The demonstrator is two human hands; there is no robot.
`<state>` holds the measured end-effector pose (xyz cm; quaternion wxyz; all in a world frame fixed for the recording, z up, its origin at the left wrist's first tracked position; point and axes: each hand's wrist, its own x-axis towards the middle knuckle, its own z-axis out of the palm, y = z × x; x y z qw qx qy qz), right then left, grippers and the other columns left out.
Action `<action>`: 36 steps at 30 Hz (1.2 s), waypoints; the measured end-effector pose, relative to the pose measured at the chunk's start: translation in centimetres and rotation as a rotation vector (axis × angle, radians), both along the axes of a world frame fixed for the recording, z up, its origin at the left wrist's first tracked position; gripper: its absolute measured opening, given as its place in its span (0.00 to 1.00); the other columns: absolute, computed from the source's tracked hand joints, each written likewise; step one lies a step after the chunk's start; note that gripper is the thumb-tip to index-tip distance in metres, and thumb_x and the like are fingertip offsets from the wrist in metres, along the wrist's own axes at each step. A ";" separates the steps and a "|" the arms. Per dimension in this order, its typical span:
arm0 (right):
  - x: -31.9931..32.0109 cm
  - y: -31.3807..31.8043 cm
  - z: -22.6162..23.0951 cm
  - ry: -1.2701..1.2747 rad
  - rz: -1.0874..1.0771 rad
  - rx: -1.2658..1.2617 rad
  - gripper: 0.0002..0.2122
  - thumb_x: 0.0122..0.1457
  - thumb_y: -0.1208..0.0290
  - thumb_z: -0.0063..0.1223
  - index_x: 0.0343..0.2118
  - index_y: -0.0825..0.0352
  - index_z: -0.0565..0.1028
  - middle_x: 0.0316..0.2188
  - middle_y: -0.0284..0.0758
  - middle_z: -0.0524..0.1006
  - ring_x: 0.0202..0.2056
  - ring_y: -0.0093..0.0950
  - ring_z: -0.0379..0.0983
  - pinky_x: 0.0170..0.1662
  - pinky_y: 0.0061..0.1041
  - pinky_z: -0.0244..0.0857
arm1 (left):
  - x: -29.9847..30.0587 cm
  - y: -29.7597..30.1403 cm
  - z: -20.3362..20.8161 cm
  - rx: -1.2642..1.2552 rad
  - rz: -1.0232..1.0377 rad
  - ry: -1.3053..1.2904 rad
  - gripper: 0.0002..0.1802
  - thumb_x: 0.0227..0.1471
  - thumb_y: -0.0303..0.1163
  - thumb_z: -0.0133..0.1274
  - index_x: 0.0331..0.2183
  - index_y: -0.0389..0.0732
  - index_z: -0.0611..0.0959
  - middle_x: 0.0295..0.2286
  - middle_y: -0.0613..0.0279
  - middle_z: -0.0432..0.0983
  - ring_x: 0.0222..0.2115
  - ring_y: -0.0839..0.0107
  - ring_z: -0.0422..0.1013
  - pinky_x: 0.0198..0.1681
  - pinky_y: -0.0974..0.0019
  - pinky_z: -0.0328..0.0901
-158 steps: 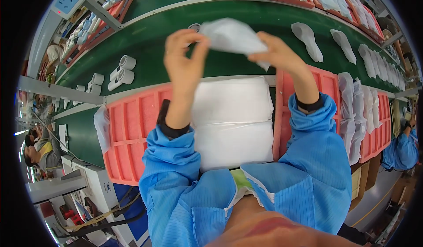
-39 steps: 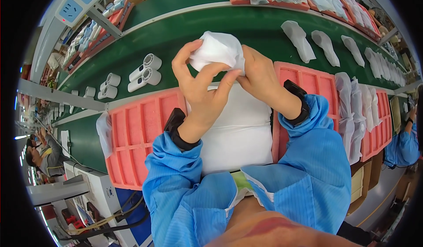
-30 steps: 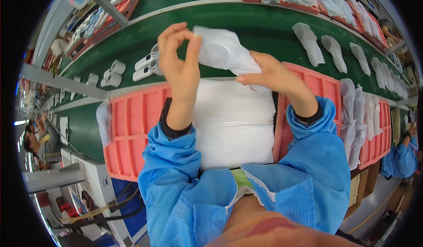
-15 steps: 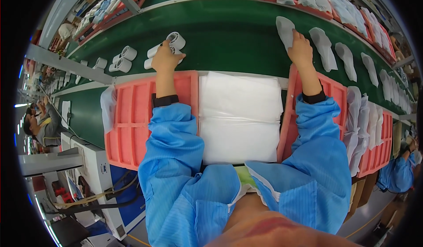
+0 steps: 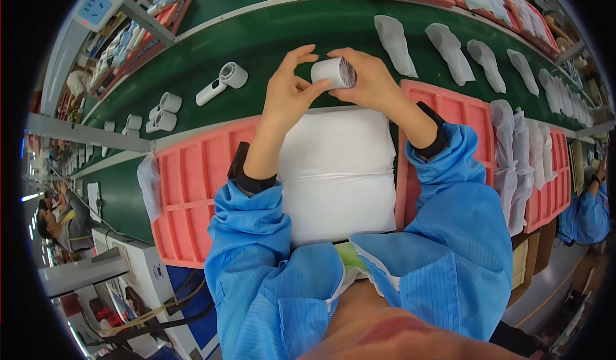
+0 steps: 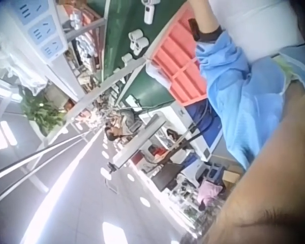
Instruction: The person picks up a handheld fan, wraps its head in a white foam sheet, and places it back on the conveyor belt, repeating the process for several fans.
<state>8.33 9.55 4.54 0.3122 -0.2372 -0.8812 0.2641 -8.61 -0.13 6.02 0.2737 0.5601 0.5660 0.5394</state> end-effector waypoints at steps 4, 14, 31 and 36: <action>0.8 1.6 0.3 -0.021 -0.093 0.043 0.32 0.37 0.67 0.70 0.49 0.64 0.67 0.37 0.42 0.75 0.35 0.36 0.75 0.37 0.30 0.69 | 2.6 -0.3 -1.0 0.137 0.078 0.191 0.24 0.42 0.25 0.61 0.44 0.40 0.74 0.36 0.59 0.74 0.21 0.72 0.71 0.23 0.74 0.64; 1.6 3.4 0.5 -0.011 -0.218 -0.045 0.30 0.37 0.69 0.65 0.46 0.67 0.67 0.33 0.45 0.76 0.37 0.43 0.75 0.42 0.33 0.68 | 9.3 -2.0 -6.2 -0.049 -0.199 0.724 0.14 0.43 0.37 0.62 0.31 0.43 0.77 0.27 0.59 0.70 0.26 0.59 0.72 0.29 0.59 0.67; 5.3 5.5 3.0 -0.221 -0.160 -0.146 0.28 0.35 0.68 0.65 0.44 0.70 0.71 0.34 0.41 0.77 0.36 0.33 0.74 0.41 0.27 0.67 | 6.4 -0.2 -7.1 -0.141 -0.292 0.349 0.05 0.44 0.30 0.60 0.28 0.43 0.82 0.25 0.61 0.76 0.23 0.66 0.71 0.26 0.66 0.66; 10.9 3.3 9.1 0.301 -0.027 -0.360 0.24 0.36 0.72 0.63 0.41 0.69 0.73 0.34 0.33 0.75 0.36 0.22 0.70 0.42 0.23 0.65 | 3.4 0.8 -3.6 -0.146 -0.261 -0.049 0.06 0.48 0.31 0.59 0.30 0.40 0.82 0.23 0.66 0.76 0.20 0.77 0.67 0.25 0.73 0.62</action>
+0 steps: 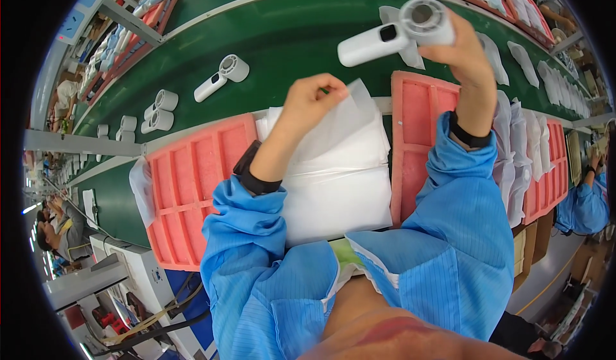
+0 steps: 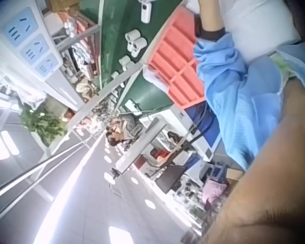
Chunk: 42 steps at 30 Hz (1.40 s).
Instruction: The person picks up a handheld fan, wraps its head in a white foam sheet, and places it back on the conveyor belt, repeating the process for several fans.
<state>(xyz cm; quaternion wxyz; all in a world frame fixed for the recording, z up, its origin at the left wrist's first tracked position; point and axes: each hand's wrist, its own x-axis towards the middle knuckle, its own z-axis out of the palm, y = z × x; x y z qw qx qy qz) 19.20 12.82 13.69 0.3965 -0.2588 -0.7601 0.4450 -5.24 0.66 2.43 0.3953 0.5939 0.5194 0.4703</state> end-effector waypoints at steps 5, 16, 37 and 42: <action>0.9 -1.1 1.3 -0.092 0.184 0.190 0.22 0.37 0.75 0.60 0.40 0.68 0.73 0.34 0.32 0.75 0.36 0.21 0.70 0.42 0.22 0.65 | -1.8 -1.2 4.1 -0.014 0.091 -0.236 0.08 0.52 0.33 0.58 0.31 0.39 0.81 0.23 0.71 0.74 0.21 0.81 0.66 0.26 0.75 0.61; -8.4 -4.9 -3.6 -0.144 0.242 0.278 0.29 0.34 0.77 0.60 0.47 0.66 0.70 0.36 0.35 0.72 0.39 0.30 0.70 0.42 0.25 0.64 | 0.2 -4.1 7.8 0.234 0.246 -0.711 0.06 0.58 0.33 0.51 0.35 0.41 0.77 0.30 0.68 0.74 0.31 0.80 0.68 0.35 0.72 0.63; -9.1 -6.1 -3.9 -0.016 -0.099 0.311 0.28 0.40 0.75 0.65 0.48 0.67 0.67 0.43 0.36 0.70 0.41 0.32 0.71 0.43 0.27 0.67 | 3.5 -3.8 6.5 0.646 0.488 0.339 0.21 0.40 0.20 0.61 0.40 0.37 0.77 0.34 0.55 0.73 0.29 0.65 0.71 0.29 0.68 0.66; -9.6 -7.1 -3.7 0.196 0.248 -0.227 0.27 0.44 0.71 0.66 0.48 0.67 0.66 0.44 0.35 0.70 0.43 0.28 0.71 0.46 0.29 0.67 | 0.4 -2.7 6.3 0.720 0.559 0.497 0.30 0.38 0.22 0.63 0.47 0.39 0.73 0.42 0.54 0.69 0.35 0.67 0.72 0.35 0.69 0.68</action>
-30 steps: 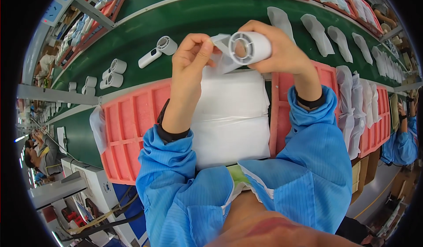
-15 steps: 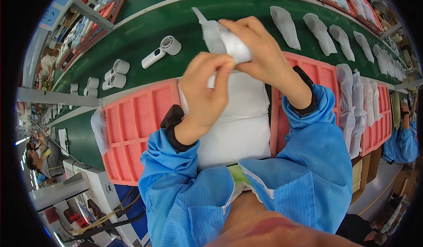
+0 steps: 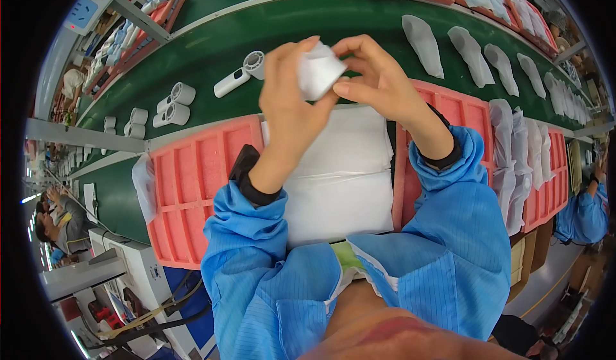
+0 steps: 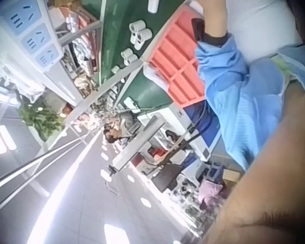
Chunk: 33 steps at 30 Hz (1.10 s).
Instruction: The person picks up a handheld fan, wraps its head in a white foam sheet, and places it back on the conveyor belt, repeating the process for several fans.
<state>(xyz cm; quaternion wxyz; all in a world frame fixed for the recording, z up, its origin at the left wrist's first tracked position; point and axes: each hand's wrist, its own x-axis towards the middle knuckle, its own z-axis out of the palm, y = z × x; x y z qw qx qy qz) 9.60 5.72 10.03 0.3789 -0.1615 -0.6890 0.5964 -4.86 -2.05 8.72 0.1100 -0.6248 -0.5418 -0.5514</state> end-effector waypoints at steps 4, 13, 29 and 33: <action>0.0 0.4 -0.1 -0.010 -0.062 0.399 0.25 0.46 0.72 0.64 0.48 0.67 0.66 0.43 0.35 0.72 0.42 0.28 0.72 0.47 0.30 0.66 | -1.8 -1.1 1.9 -0.280 -0.593 -0.859 0.29 0.39 0.25 0.65 0.46 0.41 0.74 0.45 0.56 0.68 0.41 0.68 0.70 0.42 0.68 0.66; 0.4 1.0 -1.2 -0.343 -0.248 0.574 0.23 0.44 0.77 0.60 0.45 0.69 0.69 0.32 0.45 0.76 0.36 0.42 0.75 0.40 0.29 0.67 | -1.6 -1.5 2.0 -0.014 -0.333 -0.686 0.26 0.40 0.29 0.65 0.44 0.43 0.75 0.48 0.56 0.65 0.47 0.65 0.64 0.49 0.64 0.60; 0.6 0.7 -1.3 -0.392 0.264 0.046 0.19 0.53 0.67 0.59 0.44 0.69 0.69 0.30 0.38 0.77 0.30 0.28 0.75 0.33 0.26 0.68 | -4.7 0.4 0.1 0.090 -0.029 -0.303 0.08 0.40 0.29 0.65 0.25 0.41 0.82 0.45 0.54 0.68 0.42 0.65 0.67 0.41 0.67 0.62; 0.9 4.2 -1.7 -0.451 0.067 -0.031 0.20 0.53 0.66 0.60 0.46 0.69 0.68 0.30 0.36 0.76 0.30 0.19 0.73 0.33 0.23 0.67 | -7.6 2.4 -2.6 -0.167 0.019 -0.593 0.17 0.40 0.33 0.66 0.34 0.39 0.80 0.46 0.53 0.67 0.41 0.65 0.69 0.41 0.67 0.64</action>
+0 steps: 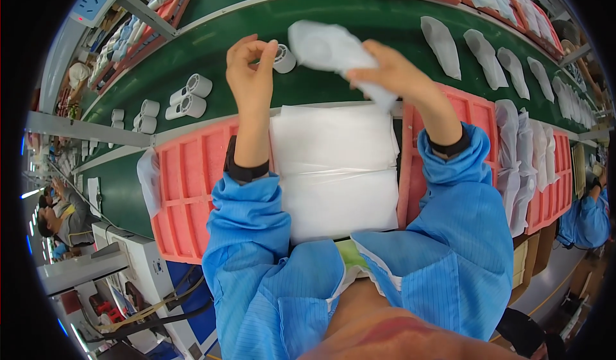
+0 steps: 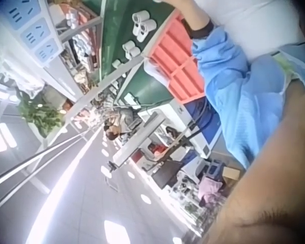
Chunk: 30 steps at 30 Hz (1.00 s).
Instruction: The person picks up a handheld fan, wraps its head in a white foam sheet, and places it back on the conveyor belt, repeating the process for several fans.
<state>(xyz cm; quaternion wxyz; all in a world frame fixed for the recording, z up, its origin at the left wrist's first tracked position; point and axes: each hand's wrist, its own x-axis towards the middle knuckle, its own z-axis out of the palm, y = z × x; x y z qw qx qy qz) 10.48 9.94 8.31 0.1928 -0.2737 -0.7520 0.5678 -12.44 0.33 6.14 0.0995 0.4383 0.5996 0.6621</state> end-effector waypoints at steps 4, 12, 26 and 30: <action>1.1 7.9 -6.6 -0.257 -0.378 0.399 0.24 0.50 0.70 0.60 0.50 0.70 0.66 0.35 0.44 0.76 0.34 0.34 0.75 0.39 0.31 0.68 | -2.2 3.3 -5.7 -0.176 0.080 0.177 0.28 0.40 0.36 0.66 0.44 0.38 0.77 0.49 0.50 0.66 0.43 0.60 0.71 0.43 0.64 0.66; -0.4 5.3 -7.1 -0.407 -0.474 0.969 0.33 0.44 0.73 0.62 0.56 0.69 0.61 0.49 0.45 0.71 0.49 0.46 0.68 0.50 0.35 0.65 | -3.5 4.0 -9.0 -0.461 -0.010 0.510 0.38 0.39 0.38 0.67 0.51 0.38 0.72 0.50 0.47 0.65 0.42 0.55 0.72 0.46 0.59 0.67; -1.7 1.3 -4.4 0.081 -0.269 0.756 0.26 0.38 0.71 0.63 0.45 0.68 0.71 0.41 0.45 0.74 0.41 0.45 0.72 0.45 0.36 0.67 | 8.6 -0.2 -1.2 0.006 -0.254 0.407 0.17 0.40 0.29 0.65 0.35 0.41 0.79 0.32 0.65 0.74 0.26 0.75 0.71 0.27 0.73 0.66; -2.0 1.3 -4.3 0.023 -0.283 0.767 0.27 0.37 0.71 0.63 0.45 0.69 0.71 0.41 0.45 0.75 0.41 0.45 0.72 0.45 0.35 0.67 | 11.6 -1.9 -3.9 -0.246 -0.532 0.529 0.15 0.38 0.32 0.66 0.28 0.41 0.78 0.27 0.62 0.72 0.27 0.68 0.71 0.28 0.66 0.66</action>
